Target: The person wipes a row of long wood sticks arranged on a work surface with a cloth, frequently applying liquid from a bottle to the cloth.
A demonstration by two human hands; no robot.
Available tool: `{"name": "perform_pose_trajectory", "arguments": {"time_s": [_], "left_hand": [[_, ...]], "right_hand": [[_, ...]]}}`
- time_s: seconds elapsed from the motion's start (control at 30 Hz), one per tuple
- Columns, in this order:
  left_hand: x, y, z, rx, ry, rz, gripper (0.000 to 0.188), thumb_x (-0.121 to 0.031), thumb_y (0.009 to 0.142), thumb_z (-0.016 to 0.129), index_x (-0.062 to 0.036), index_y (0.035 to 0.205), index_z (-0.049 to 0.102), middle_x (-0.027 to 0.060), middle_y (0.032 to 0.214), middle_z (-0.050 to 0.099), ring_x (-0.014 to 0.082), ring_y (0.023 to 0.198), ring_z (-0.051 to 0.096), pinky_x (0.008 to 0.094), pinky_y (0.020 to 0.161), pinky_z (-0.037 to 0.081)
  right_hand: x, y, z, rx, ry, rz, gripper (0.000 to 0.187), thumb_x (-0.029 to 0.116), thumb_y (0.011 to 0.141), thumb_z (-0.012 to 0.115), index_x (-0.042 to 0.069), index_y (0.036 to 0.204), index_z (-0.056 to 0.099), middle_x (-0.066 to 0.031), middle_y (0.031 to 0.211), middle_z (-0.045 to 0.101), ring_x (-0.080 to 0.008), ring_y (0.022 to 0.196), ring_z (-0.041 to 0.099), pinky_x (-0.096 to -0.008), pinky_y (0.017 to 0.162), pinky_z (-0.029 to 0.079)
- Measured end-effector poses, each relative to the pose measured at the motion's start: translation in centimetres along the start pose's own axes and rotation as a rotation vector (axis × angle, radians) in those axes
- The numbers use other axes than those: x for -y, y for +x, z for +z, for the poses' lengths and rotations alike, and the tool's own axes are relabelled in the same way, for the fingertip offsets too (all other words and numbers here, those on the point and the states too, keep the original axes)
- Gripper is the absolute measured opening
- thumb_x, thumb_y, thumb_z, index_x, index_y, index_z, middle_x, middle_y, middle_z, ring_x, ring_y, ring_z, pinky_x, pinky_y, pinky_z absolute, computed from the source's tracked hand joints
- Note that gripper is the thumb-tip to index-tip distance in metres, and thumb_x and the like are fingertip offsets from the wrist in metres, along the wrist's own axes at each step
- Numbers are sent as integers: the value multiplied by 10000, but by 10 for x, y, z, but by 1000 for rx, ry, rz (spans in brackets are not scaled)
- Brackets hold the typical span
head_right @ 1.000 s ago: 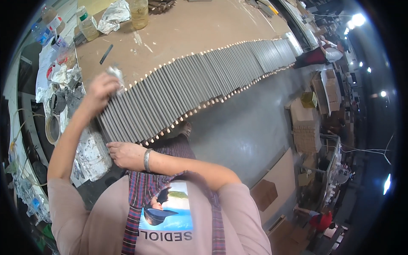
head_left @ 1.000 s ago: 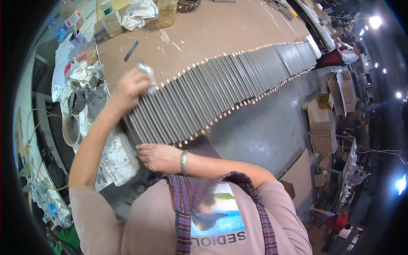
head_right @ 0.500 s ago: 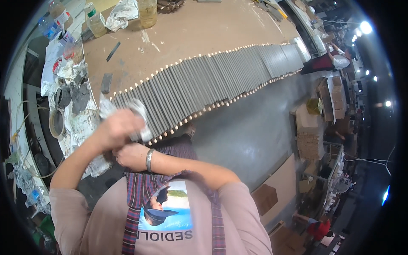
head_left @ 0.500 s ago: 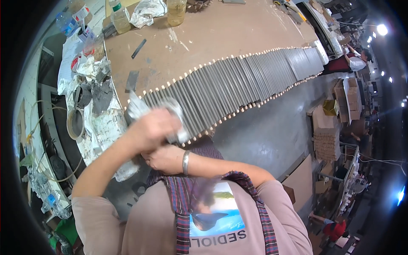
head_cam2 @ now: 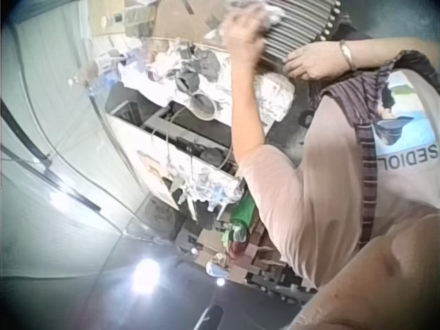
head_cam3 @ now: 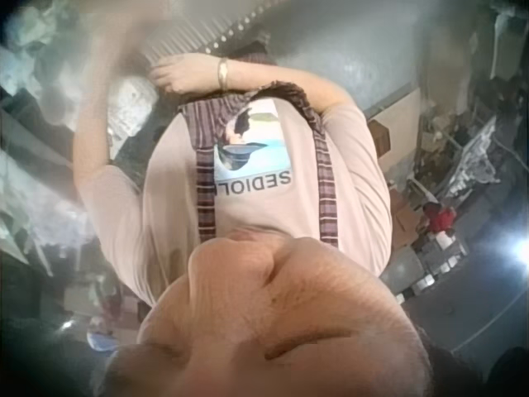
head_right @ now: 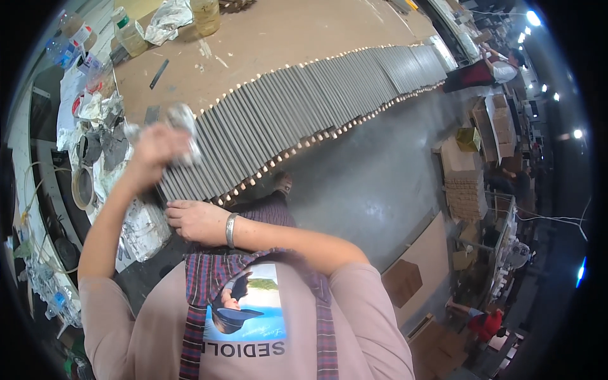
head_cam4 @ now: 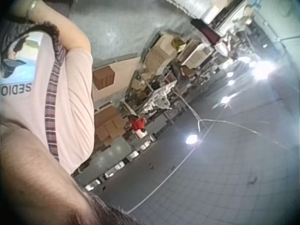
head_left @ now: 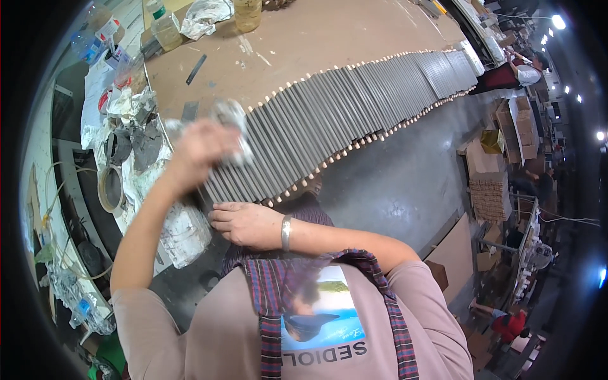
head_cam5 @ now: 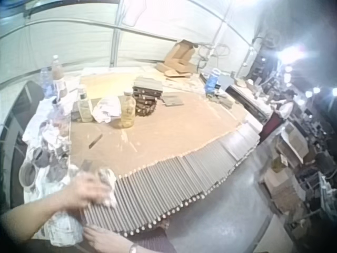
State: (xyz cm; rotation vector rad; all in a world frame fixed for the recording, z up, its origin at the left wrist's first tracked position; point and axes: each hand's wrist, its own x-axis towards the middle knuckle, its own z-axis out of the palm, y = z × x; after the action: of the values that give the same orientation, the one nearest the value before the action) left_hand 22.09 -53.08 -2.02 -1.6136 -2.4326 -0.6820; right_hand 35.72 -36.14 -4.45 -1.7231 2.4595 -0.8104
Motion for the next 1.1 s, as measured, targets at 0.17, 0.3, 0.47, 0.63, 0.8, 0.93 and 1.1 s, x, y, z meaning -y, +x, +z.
{"name": "perform_pose_trajectory", "arguments": {"time_s": [0.17,0.3,0.47,0.63,0.8,0.93,1.1], "left_hand": [[-4,8,-11,-240,-158,-313,384,101,779,563,-68,1087,717,129,1104,716,322,979,672,405,875,535],[-24,-3,11,-62,-302,145,354,105,698,613,-83,978,721,73,1054,736,261,982,687,385,837,534],[19,6,-11,-270,13,-311,364,89,707,584,-59,1016,706,117,1045,700,317,1008,659,444,904,513],[-59,18,3,3,-108,99,396,85,689,615,-165,969,742,-25,1084,741,203,899,627,361,790,446],[26,17,-5,-245,136,-257,260,26,753,595,-137,901,732,-8,1042,749,251,796,599,386,730,442],[-69,27,3,-28,-72,181,310,27,722,596,-202,875,737,-38,993,751,185,825,614,368,749,454],[34,15,-8,-246,307,-146,263,8,732,621,-148,899,750,-20,981,753,227,842,598,382,744,405]], "right_hand": [[-3,-5,5,-78,-27,14,221,159,754,621,9,884,719,-138,1158,663,-296,1256,541,-431,1191,342],[0,-1,10,-81,38,29,218,146,715,654,15,875,723,-137,1163,663,-302,1257,541,-443,1194,340],[5,-1,10,-83,81,24,242,136,707,658,1,898,721,-135,1153,664,-305,1250,543,-440,1190,343],[0,-7,24,-47,141,109,238,134,726,645,-1,909,712,-134,1139,662,-303,1246,541,-442,1171,357],[8,2,10,-84,92,13,218,134,725,646,8,891,709,-122,1129,663,-302,1242,542,-449,1181,338],[2,-9,19,189,416,383,226,118,733,641,0,912,714,-132,1158,665,-305,1253,545,-453,1174,345],[7,4,5,-37,83,42,258,118,723,647,-2,943,712,-131,1188,664,-296,1255,545,-447,1188,331]]}}
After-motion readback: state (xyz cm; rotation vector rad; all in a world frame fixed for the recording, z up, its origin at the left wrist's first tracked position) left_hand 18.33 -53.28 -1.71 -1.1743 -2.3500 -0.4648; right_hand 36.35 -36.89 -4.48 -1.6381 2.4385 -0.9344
